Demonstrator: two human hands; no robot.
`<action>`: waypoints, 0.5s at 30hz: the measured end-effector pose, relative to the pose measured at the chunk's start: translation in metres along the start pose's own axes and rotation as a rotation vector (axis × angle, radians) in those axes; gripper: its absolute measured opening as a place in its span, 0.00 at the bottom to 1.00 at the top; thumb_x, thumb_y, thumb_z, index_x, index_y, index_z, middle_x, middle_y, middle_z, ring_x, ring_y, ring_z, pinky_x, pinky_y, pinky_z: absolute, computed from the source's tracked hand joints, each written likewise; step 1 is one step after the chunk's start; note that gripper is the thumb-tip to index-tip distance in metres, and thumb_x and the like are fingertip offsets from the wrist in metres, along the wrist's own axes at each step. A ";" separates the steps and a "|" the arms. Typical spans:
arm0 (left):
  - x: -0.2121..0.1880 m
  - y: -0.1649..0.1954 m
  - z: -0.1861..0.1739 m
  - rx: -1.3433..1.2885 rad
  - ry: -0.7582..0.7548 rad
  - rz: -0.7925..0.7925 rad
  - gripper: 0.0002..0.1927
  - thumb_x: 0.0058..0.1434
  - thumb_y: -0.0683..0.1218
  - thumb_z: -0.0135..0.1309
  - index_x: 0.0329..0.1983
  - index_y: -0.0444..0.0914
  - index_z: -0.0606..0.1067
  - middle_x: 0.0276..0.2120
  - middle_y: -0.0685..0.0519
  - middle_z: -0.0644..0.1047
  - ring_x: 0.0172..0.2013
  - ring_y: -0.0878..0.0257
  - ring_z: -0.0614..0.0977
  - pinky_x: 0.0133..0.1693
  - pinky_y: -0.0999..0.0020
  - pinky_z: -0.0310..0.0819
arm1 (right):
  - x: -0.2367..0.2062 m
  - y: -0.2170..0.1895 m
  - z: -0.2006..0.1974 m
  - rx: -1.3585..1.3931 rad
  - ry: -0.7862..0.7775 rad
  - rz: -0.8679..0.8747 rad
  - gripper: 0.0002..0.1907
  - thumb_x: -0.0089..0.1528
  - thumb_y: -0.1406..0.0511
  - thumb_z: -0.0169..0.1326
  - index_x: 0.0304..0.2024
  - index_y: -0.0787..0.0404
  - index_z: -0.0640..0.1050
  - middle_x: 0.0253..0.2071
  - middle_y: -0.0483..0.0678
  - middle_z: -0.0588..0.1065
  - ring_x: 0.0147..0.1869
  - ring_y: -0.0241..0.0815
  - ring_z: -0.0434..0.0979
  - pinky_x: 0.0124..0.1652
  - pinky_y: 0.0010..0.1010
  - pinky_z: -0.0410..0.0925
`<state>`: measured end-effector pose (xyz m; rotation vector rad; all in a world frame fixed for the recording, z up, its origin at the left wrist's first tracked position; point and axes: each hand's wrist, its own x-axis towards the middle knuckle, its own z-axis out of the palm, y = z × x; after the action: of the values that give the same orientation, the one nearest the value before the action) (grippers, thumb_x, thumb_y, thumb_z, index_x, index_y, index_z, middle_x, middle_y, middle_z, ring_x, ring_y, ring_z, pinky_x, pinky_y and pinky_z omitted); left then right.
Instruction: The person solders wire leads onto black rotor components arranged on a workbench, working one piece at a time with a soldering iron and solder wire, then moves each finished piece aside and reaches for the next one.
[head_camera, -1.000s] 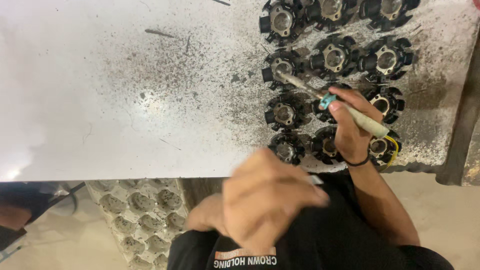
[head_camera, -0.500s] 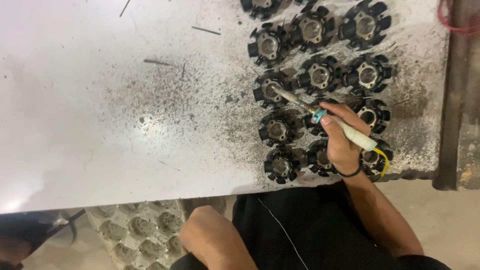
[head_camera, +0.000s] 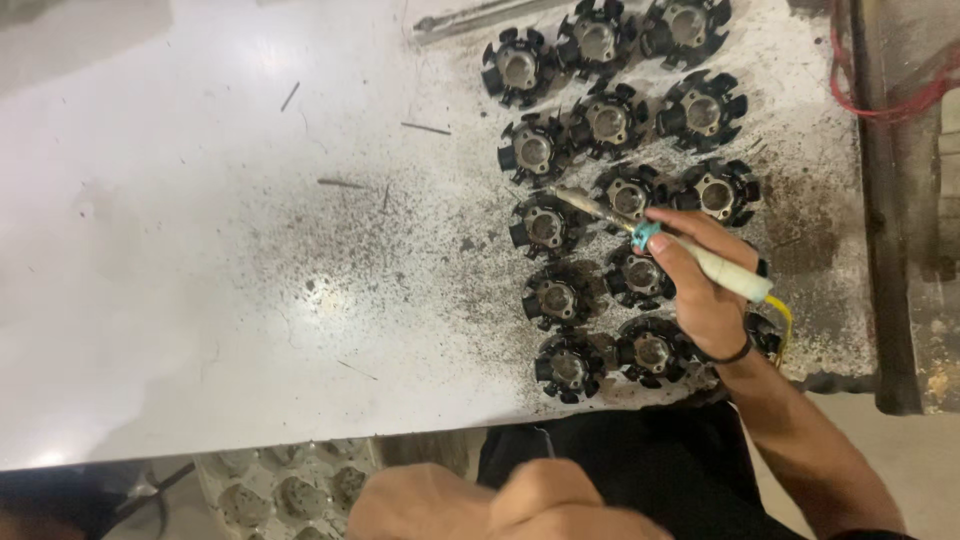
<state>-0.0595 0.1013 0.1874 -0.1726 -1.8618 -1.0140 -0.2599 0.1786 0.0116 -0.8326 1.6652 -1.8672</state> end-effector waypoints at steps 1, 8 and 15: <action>-0.001 -0.008 -0.010 0.152 -0.031 0.037 0.13 0.61 0.28 0.48 0.44 0.31 0.77 0.33 0.46 0.83 0.23 0.68 0.73 0.22 0.73 0.61 | 0.014 0.004 0.002 0.047 -0.008 -0.022 0.13 0.68 0.71 0.56 0.53 0.72 0.79 0.45 0.56 0.79 0.44 0.42 0.83 0.44 0.29 0.76; 0.008 -0.071 -0.098 1.026 -0.120 0.028 0.17 0.62 0.26 0.43 0.47 0.31 0.77 0.35 0.47 0.84 0.23 0.70 0.73 0.22 0.75 0.57 | 0.045 0.027 0.009 -0.015 -0.042 -0.056 0.12 0.70 0.66 0.58 0.53 0.69 0.81 0.49 0.53 0.81 0.49 0.40 0.83 0.50 0.30 0.76; -0.014 -0.208 -0.069 0.772 -0.065 -0.310 0.13 0.67 0.31 0.49 0.45 0.39 0.80 0.40 0.52 0.80 0.29 0.65 0.79 0.23 0.71 0.68 | 0.044 0.042 0.021 0.049 0.008 0.112 0.12 0.67 0.69 0.60 0.52 0.67 0.82 0.48 0.50 0.81 0.49 0.35 0.79 0.49 0.24 0.71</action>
<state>-0.1115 -0.0770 0.0710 0.5587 -2.2472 -0.4208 -0.2764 0.1273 -0.0241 -0.6986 1.6300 -1.8289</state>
